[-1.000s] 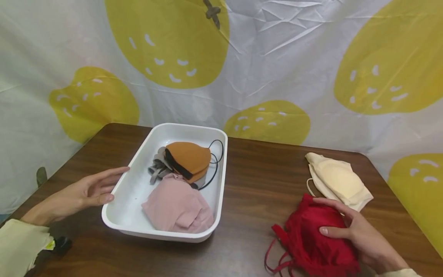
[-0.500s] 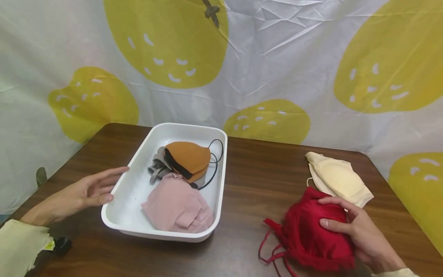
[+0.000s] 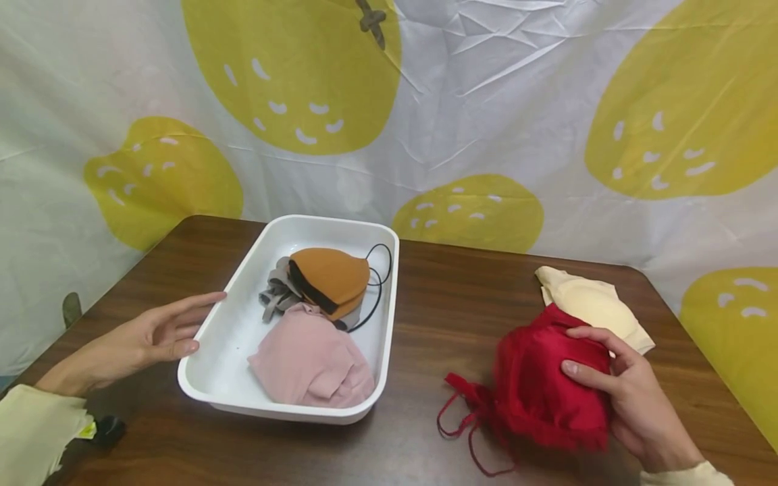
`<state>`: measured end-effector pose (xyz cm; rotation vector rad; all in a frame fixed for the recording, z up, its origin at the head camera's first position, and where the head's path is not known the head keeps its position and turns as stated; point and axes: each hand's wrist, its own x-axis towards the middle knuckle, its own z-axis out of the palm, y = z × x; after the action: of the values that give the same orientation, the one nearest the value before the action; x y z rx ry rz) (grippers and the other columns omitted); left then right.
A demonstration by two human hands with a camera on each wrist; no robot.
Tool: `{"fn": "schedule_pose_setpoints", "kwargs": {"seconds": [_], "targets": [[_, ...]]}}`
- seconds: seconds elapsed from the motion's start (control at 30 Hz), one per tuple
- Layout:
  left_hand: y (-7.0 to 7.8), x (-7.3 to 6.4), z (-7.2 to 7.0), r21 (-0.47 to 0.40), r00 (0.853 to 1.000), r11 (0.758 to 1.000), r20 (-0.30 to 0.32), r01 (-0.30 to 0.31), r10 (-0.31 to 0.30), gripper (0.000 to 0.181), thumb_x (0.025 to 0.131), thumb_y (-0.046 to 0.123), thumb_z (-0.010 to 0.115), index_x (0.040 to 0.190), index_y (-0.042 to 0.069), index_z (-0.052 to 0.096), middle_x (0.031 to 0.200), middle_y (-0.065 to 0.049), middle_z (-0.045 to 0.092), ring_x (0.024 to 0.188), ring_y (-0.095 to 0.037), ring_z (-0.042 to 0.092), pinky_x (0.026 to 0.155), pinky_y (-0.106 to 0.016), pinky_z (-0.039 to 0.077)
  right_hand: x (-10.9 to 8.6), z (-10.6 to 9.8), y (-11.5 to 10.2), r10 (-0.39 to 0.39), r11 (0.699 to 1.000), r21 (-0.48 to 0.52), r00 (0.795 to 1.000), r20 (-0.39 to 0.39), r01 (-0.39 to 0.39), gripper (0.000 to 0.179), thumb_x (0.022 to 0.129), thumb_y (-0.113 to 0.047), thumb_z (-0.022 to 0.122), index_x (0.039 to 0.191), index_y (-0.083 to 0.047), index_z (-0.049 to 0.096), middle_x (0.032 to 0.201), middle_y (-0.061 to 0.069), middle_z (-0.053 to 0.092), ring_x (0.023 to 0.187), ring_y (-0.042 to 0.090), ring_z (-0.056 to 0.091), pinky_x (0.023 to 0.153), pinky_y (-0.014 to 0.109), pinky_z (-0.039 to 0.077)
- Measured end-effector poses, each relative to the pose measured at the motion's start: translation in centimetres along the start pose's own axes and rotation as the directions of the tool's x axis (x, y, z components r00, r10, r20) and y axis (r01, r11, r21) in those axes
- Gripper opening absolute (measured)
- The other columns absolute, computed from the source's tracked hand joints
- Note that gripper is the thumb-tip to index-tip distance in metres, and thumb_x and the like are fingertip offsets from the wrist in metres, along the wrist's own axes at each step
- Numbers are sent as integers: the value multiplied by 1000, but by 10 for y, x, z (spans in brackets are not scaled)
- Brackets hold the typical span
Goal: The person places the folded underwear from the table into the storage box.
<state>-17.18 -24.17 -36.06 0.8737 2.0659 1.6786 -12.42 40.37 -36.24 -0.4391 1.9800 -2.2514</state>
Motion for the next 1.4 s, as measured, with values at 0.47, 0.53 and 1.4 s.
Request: {"fn": "schedule_pose_setpoints", "kwargs": {"seconds": [0.47,0.53,1.4], "targets": [[3,2,1,-11,999,999,-15,35,-35,68,101,0,54,159,3,19,153,-5,47,132,-2,54,98,-24,54,16,35,-26,-126,976,175,991,-39,131,54,97,22,34,134,-11,55,121,4,62,94,22,75,67,37,63],[3,3,1,-12,999,999,-15,39,-39,68,101,0,54,159,4,19,153,-4,47,133,-2,54,99,-24,54,17,41,-26,-128,972,189,990,-66,139,54,97,22,35,133,-11,56,121,4,63,94,21,75,68,36,63],[0,0,1,-2,1000,1000,-7,12,-12,68,101,-1,53,159,0,17,151,8,46,132,0,54,97,-24,55,67,112,-72,-189,945,241,970,-152,222,40,97,14,47,128,-10,57,130,6,53,102,21,71,75,34,63]]}}
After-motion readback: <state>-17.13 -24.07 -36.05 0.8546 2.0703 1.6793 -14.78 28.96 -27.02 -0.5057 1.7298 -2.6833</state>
